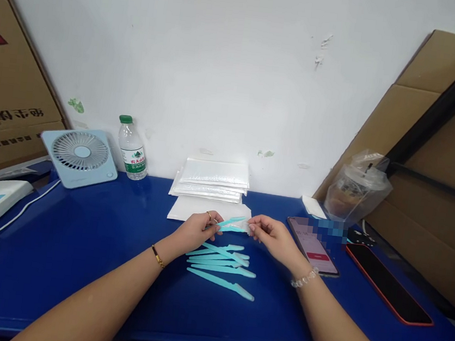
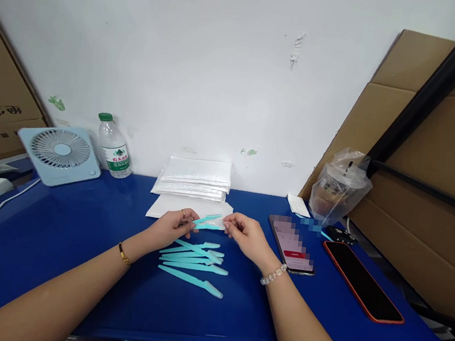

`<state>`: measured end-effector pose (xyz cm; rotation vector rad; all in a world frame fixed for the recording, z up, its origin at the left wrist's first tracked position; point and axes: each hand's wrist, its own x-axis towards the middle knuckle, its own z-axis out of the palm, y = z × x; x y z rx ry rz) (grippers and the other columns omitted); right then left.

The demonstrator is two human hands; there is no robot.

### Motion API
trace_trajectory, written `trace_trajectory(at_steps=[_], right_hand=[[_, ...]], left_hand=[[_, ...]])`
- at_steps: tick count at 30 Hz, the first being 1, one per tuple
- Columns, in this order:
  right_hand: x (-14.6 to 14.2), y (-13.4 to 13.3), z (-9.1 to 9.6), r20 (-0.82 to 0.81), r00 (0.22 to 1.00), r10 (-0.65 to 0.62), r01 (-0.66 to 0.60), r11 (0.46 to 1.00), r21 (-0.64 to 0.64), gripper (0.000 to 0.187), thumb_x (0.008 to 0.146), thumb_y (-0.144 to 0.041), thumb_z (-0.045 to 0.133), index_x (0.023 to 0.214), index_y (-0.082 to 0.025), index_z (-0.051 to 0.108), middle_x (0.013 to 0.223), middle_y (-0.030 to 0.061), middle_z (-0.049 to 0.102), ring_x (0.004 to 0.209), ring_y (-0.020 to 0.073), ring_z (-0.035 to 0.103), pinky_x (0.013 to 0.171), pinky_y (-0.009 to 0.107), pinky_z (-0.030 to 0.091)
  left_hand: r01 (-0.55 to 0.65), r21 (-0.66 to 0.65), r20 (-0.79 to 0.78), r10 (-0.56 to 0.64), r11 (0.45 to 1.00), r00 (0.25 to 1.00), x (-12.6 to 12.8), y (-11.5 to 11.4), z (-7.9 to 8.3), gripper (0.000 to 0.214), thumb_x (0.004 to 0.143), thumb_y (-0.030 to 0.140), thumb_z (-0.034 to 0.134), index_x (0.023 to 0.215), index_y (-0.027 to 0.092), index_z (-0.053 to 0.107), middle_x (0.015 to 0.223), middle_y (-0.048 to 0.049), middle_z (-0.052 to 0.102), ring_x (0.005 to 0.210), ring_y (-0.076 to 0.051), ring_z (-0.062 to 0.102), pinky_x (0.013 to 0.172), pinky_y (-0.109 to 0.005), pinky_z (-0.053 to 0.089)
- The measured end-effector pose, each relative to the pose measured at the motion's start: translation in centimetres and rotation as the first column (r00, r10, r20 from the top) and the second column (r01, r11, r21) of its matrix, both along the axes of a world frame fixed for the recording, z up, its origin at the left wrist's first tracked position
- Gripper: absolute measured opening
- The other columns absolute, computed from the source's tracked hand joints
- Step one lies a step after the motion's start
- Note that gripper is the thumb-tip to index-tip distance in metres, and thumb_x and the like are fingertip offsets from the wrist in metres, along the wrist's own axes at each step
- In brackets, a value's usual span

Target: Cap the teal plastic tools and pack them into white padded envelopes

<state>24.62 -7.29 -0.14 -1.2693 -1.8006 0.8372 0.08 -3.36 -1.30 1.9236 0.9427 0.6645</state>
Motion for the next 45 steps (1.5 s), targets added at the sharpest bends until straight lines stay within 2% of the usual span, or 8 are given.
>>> trace_trajectory(at_steps=[14,19,23,28,33,37,40,45], right_hand=[[-1.8,-0.8,0.4,-0.033,0.991,0.128,-0.131,0.985,-0.109,0.025,0.085,-0.037,0.054,0.092,-0.015,0.064,0.072,0.0028,0.063,0.063,0.0133,0.057,0.059,0.024,0.045],[-0.9,-0.8,0.7,0.269,0.954,0.136,-0.131,0.991,-0.036,0.021,0.085,-0.032,0.054,0.082,-0.018,0.069,0.075,0.0028,0.065,0.067,0.0142,0.056,0.059,0.024,0.041],[-0.1,-0.7,0.6,0.469,0.881,0.064,-0.112,0.991,0.075,0.025,0.086,-0.022,0.047,0.092,-0.020,0.071,0.085,0.0050,0.064,0.072,0.0150,0.058,0.065,0.025,0.042],[0.2,-0.4,0.1,0.553,0.833,0.018,-0.087,0.991,0.100,0.045,0.083,-0.013,0.043,0.123,-0.023,0.057,0.094,0.0065,0.063,0.081,0.0181,0.060,0.073,0.028,0.045],[-0.1,0.4,-0.8,0.562,0.824,-0.076,-0.010,0.989,0.147,0.052,0.084,-0.018,0.045,0.135,-0.023,0.043,0.098,0.0079,0.063,0.080,0.0194,0.060,0.072,0.029,0.044],[-0.6,1.2,-1.3,0.590,0.799,-0.118,0.007,0.982,0.187,0.028,0.087,-0.024,0.048,0.111,-0.021,0.061,0.100,0.0082,0.058,0.080,0.0179,0.058,0.075,0.030,0.044],[-0.7,1.3,-1.3,0.540,0.834,-0.109,0.025,0.987,0.161,0.013,0.086,-0.024,0.049,0.088,-0.019,0.062,0.094,0.0064,0.055,0.075,0.0153,0.056,0.068,0.027,0.045],[0.0,1.0,-1.0,0.427,0.902,-0.059,0.016,0.995,0.103,0.009,0.084,-0.022,0.050,0.084,-0.019,0.058,0.080,0.0028,0.057,0.070,0.0149,0.055,0.064,0.028,0.044]], left_hand=[[0.013,-0.008,-0.067,-0.013,1.000,0.998,0.7,-1.2,0.7,0.025,0.086,0.035,0.045,0.103,0.019,0.053,0.084,-0.0028,0.068,0.068,-0.013,0.062,0.063,-0.025,0.048],[0.121,0.270,-0.323,-0.028,0.955,0.946,0.4,-1.8,1.4,0.022,0.083,0.035,0.052,0.097,0.021,0.062,0.092,-0.0037,0.066,0.086,-0.018,0.060,0.074,-0.028,0.046],[0.145,0.462,-0.450,0.090,0.875,0.889,0.0,-1.7,1.3,0.025,0.086,0.027,0.046,0.100,0.021,0.065,0.095,-0.0057,0.063,0.093,-0.020,0.056,0.081,-0.031,0.045],[0.117,0.570,-0.549,0.271,0.814,0.791,-0.6,-1.3,1.7,0.036,0.088,0.020,0.037,0.114,0.019,0.062,0.087,-0.0089,0.061,0.086,-0.023,0.057,0.075,-0.034,0.045],[0.078,0.580,-0.542,0.314,0.811,0.779,-1.1,-0.8,2.0,0.037,0.087,0.022,0.042,0.120,0.019,0.058,0.094,-0.0101,0.061,0.092,-0.024,0.055,0.078,-0.033,0.043],[0.073,0.554,-0.553,0.301,0.830,0.777,-1.1,-0.3,1.3,0.027,0.085,0.026,0.051,0.109,0.020,0.061,0.104,-0.0096,0.060,0.101,-0.025,0.052,0.080,-0.032,0.042],[0.040,0.506,-0.555,0.289,0.862,0.780,-1.0,0.2,0.7,0.015,0.083,0.024,0.052,0.093,0.019,0.062,0.096,-0.0076,0.062,0.095,-0.024,0.054,0.078,-0.032,0.042],[-0.014,0.462,-0.496,0.271,0.887,0.825,-1.0,0.2,0.6,0.008,0.082,0.024,0.052,0.081,0.018,0.058,0.084,-0.0061,0.063,0.082,-0.021,0.057,0.070,-0.030,0.040]])
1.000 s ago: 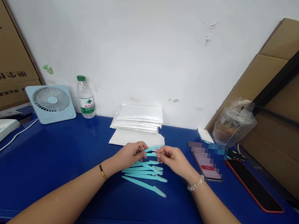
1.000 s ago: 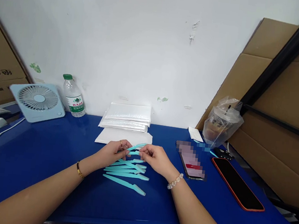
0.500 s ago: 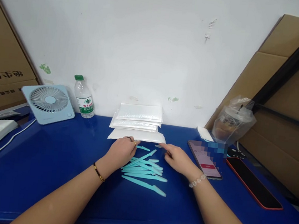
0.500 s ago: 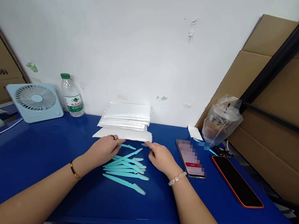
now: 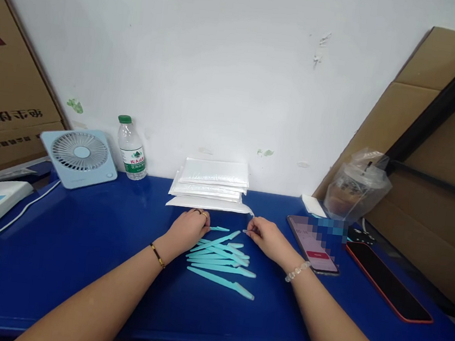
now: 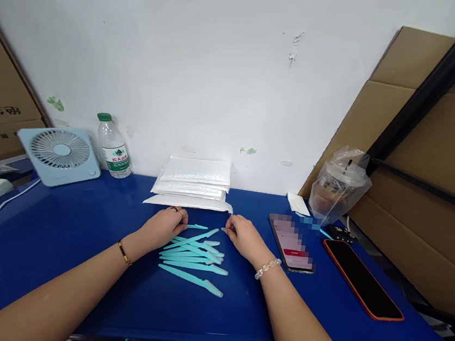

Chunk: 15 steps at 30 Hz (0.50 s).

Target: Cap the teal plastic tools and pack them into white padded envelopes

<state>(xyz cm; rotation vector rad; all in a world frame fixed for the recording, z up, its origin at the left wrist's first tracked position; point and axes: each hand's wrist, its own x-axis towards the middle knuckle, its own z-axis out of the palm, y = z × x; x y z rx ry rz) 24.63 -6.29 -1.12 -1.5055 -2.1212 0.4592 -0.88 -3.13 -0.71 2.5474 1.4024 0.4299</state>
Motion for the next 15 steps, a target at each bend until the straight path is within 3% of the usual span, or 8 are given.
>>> trace_trajectory(at_steps=[4,9,15], right_hand=[[0.6,-0.2,0.3,-0.269,0.963,-0.008,-0.003,0.999,-0.039,0.023,0.089,-0.031,0.044,0.105,-0.021,0.057,0.081,0.0022,0.057,0.066,0.0136,0.057,0.065,0.029,0.046],[0.1,-0.6,1.1,-0.586,0.810,-0.034,-0.023,0.996,-0.090,0.022,0.085,-0.039,0.054,0.093,-0.019,0.056,0.082,0.0031,0.062,0.078,0.0150,0.060,0.074,0.029,0.047],[-0.3,-0.8,1.5,-0.728,0.681,-0.075,0.014,0.996,-0.089,0.032,0.074,-0.042,0.068,0.093,-0.017,0.060,0.073,0.0027,0.064,0.067,0.0144,0.060,0.063,0.027,0.049]], left_hand=[[0.048,-0.143,0.192,-0.020,0.989,0.981,0.1,-0.5,0.3,0.013,0.084,0.032,0.049,0.083,0.020,0.055,0.072,-0.0014,0.061,0.064,-0.016,0.053,0.058,-0.026,0.036],[0.110,-0.297,0.376,0.011,0.948,0.927,0.4,-0.7,0.2,0.023,0.082,0.041,0.049,0.083,0.019,0.055,0.068,0.0010,0.055,0.059,-0.013,0.047,0.053,-0.024,0.035],[0.148,-0.352,0.440,0.024,0.924,0.897,0.5,-0.6,0.1,0.026,0.080,0.044,0.051,0.082,0.019,0.055,0.070,0.0010,0.054,0.063,-0.013,0.047,0.057,-0.024,0.038]])
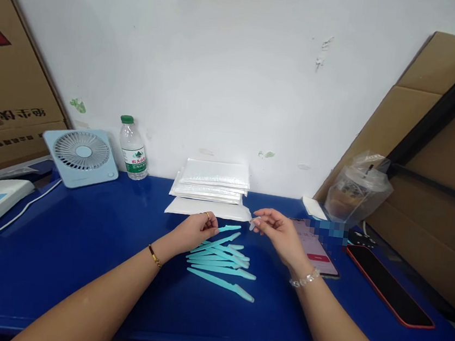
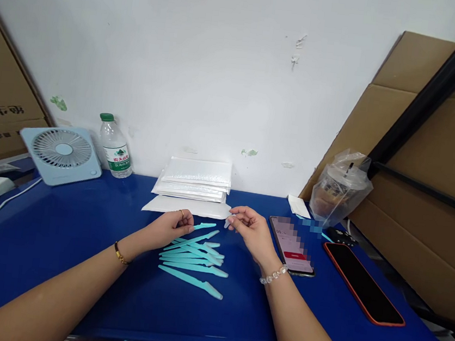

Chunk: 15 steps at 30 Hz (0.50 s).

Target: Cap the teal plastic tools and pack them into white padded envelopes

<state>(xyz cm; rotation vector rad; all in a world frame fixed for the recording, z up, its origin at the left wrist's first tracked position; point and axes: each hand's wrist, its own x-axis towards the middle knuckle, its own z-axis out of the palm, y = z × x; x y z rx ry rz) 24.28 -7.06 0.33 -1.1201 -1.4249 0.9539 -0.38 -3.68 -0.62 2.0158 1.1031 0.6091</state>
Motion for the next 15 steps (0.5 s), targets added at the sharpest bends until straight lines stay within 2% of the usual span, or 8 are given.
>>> trace_trajectory(at_steps=[3,7,15], right_hand=[[-0.1,-0.1,0.0,-0.052,0.999,-0.005,0.002,0.999,-0.048,0.031,0.070,-0.041,0.072,0.083,-0.016,0.061,0.067,0.0029,0.065,0.059,0.0136,0.060,0.054,0.025,0.048],[-0.5,-0.2,-0.1,-0.099,0.995,-0.017,0.009,0.996,-0.090,0.029,0.072,-0.043,0.070,0.073,-0.016,0.059,0.061,0.0025,0.065,0.049,0.0117,0.058,0.045,0.023,0.045],[-1.7,-0.3,-0.5,-0.076,0.997,0.008,-0.015,0.994,-0.104,0.034,0.073,-0.048,0.067,0.070,-0.017,0.055,0.060,0.0024,0.066,0.046,0.0111,0.058,0.043,0.021,0.045]], left_hand=[[0.003,0.006,-0.001,-0.003,1.000,1.000,0.1,0.0,0.1,0.026,0.080,0.044,0.052,0.083,0.018,0.056,0.071,0.0007,0.055,0.063,-0.013,0.047,0.057,-0.024,0.037],[0.012,-0.005,0.008,-0.012,1.000,1.000,0.1,-0.1,0.2,0.025,0.080,0.043,0.052,0.083,0.018,0.055,0.071,0.0009,0.054,0.064,-0.012,0.046,0.058,-0.024,0.038],[0.025,-0.022,0.042,-0.024,0.999,0.999,0.3,-0.3,0.3,0.026,0.080,0.043,0.052,0.084,0.018,0.055,0.069,0.0011,0.053,0.063,-0.012,0.047,0.058,-0.024,0.038]])
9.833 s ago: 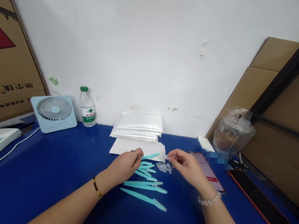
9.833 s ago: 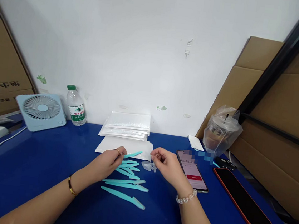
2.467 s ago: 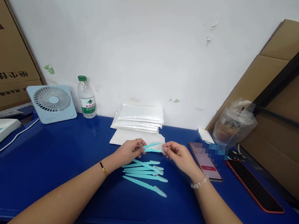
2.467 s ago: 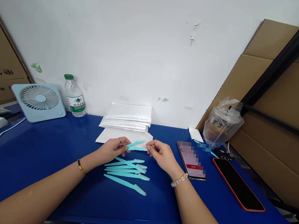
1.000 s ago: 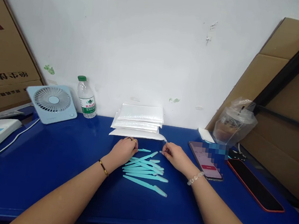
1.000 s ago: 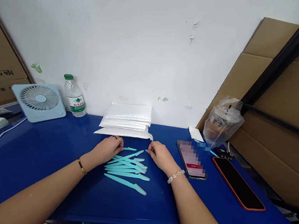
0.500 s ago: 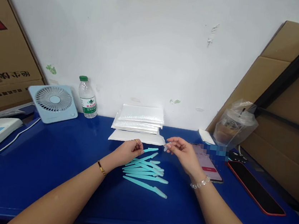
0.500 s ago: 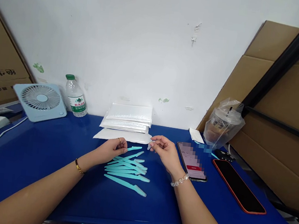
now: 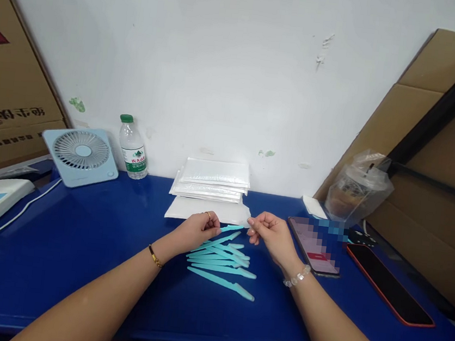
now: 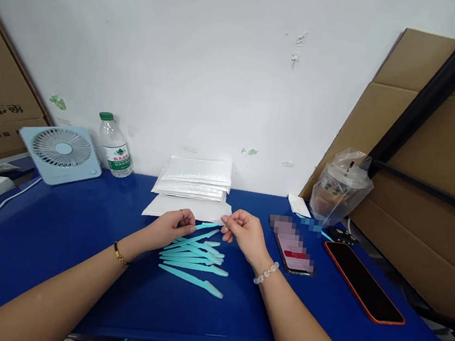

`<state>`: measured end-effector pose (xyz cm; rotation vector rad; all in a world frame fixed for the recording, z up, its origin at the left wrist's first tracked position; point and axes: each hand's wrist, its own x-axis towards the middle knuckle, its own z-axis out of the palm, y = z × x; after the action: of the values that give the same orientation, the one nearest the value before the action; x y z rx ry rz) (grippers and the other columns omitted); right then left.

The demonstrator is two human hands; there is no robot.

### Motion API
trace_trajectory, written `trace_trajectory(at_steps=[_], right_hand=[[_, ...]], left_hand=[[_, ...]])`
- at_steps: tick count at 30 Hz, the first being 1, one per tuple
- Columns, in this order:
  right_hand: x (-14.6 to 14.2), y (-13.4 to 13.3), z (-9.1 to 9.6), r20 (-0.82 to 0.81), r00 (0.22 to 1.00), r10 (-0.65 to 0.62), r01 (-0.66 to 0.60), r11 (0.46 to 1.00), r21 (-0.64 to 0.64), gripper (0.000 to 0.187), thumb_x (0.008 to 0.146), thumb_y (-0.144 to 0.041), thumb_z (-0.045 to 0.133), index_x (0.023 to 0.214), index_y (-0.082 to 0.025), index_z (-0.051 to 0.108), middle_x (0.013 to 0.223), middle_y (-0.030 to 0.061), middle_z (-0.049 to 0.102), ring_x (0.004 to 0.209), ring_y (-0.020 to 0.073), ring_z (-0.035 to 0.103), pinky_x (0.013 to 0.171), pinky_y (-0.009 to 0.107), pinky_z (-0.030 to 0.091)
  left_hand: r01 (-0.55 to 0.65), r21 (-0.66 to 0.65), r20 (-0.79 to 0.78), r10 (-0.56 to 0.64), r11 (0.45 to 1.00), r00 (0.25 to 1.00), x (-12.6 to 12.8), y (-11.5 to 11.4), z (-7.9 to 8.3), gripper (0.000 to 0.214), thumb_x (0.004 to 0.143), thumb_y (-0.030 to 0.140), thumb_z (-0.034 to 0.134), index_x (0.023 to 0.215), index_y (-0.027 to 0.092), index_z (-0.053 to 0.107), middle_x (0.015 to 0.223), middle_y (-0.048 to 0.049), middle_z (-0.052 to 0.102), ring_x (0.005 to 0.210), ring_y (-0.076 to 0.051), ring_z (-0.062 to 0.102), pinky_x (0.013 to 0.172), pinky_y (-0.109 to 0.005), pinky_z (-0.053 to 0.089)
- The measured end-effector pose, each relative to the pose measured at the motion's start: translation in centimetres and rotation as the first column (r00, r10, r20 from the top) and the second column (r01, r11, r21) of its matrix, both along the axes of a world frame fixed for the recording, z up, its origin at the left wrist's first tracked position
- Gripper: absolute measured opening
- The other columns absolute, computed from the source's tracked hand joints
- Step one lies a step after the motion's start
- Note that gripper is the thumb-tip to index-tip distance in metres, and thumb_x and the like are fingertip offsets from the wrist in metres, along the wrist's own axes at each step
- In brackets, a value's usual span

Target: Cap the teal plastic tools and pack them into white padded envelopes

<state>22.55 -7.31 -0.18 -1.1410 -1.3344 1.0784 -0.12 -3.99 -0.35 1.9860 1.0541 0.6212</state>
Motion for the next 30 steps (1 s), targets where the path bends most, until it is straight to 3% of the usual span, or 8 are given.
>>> trace_trajectory(at_steps=[9,11,13,16,18,21,26,30], right_hand=[[-1.4,-0.4,-0.3,0.045,0.992,0.120,-0.118,0.992,-0.049,0.036,0.073,-0.050,0.066,0.070,-0.017,0.052,0.059,0.0011,0.064,0.045,0.0111,0.058,0.043,0.022,0.046],[-1.2,-0.3,-0.5,0.134,0.980,0.150,-0.142,0.988,-0.062,0.034,0.074,-0.049,0.065,0.070,-0.017,0.052,0.060,0.0006,0.064,0.045,0.0103,0.056,0.043,0.021,0.044],[-0.8,-0.3,-0.4,0.299,0.940,0.164,-0.151,0.986,-0.067,0.033,0.077,-0.048,0.062,0.070,-0.017,0.054,0.058,-0.0001,0.061,0.045,0.0102,0.054,0.044,0.021,0.042],[-0.2,-0.8,0.2,0.564,0.818,0.117,-0.167,0.985,0.038,0.030,0.079,-0.048,0.059,0.075,-0.018,0.062,0.067,0.0024,0.061,0.060,0.0143,0.057,0.055,0.026,0.046],[0.0,-1.5,1.0,0.682,0.722,0.117,-0.267,0.957,0.118,0.039,0.072,-0.049,0.066,0.098,-0.020,0.065,0.092,0.0063,0.062,0.085,0.0207,0.058,0.072,0.031,0.048],[-0.3,-2.8,1.7,0.814,0.554,0.177,-0.441,0.891,0.106,0.078,0.056,-0.050,0.077,0.124,-0.022,0.051,0.116,0.0094,0.051,0.108,0.0280,0.047,0.091,0.038,0.042],[-1.9,-3.5,1.3,0.938,0.333,0.097,-0.418,0.907,0.055,0.028,0.074,-0.018,0.054,0.102,-0.016,0.055,0.102,0.0087,0.052,0.093,0.0216,0.051,0.080,0.032,0.046],[-2.7,-3.3,0.7,0.981,0.193,-0.009,-0.423,0.902,0.092,0.014,0.072,-0.013,0.051,0.086,-0.015,0.053,0.093,0.0095,0.055,0.093,0.0231,0.050,0.084,0.035,0.045]], left_hand=[[0.006,0.075,-0.111,0.003,0.997,0.994,0.5,-0.9,0.7,0.024,0.084,0.041,0.047,0.086,0.020,0.056,0.071,0.0002,0.056,0.062,-0.014,0.049,0.055,-0.025,0.038],[0.039,0.146,-0.170,-0.014,0.989,0.985,0.1,-1.3,1.1,0.032,0.081,0.046,0.051,0.098,0.019,0.057,0.088,-0.0046,0.061,0.079,-0.018,0.055,0.067,-0.029,0.043],[0.132,0.230,-0.263,-0.069,0.964,0.962,-0.4,-1.8,1.5,0.063,0.067,0.055,0.064,0.116,0.019,0.051,0.113,-0.0106,0.056,0.103,-0.026,0.051,0.084,-0.035,0.043],[0.276,0.272,-0.467,-0.124,0.922,0.876,-0.8,-2.5,1.9,0.095,0.044,0.060,0.076,0.125,0.019,0.046,0.123,-0.0137,0.050,0.115,-0.034,0.043,0.092,-0.041,0.039],[0.307,0.290,-0.554,-0.103,0.907,0.826,-0.7,-2.9,1.9,0.075,0.053,0.054,0.074,0.115,0.018,0.052,0.112,-0.0124,0.056,0.107,-0.032,0.048,0.087,-0.040,0.042],[0.338,0.352,-0.620,-0.053,0.873,0.783,0.0,-3.3,1.7,0.037,0.069,0.034,0.063,0.101,0.016,0.056,0.099,-0.0113,0.059,0.097,-0.027,0.053,0.081,-0.036,0.045],[0.370,0.425,-0.712,0.052,0.826,0.700,1.2,-3.6,0.9,0.021,0.076,0.016,0.047,0.096,0.013,0.054,0.093,-0.0128,0.060,0.084,-0.025,0.057,0.073,-0.036,0.049],[0.405,0.434,-0.719,0.039,0.805,0.694,1.5,-3.6,0.2,0.017,0.077,0.016,0.048,0.093,0.014,0.053,0.091,-0.0109,0.061,0.080,-0.024,0.058,0.072,-0.036,0.049]])
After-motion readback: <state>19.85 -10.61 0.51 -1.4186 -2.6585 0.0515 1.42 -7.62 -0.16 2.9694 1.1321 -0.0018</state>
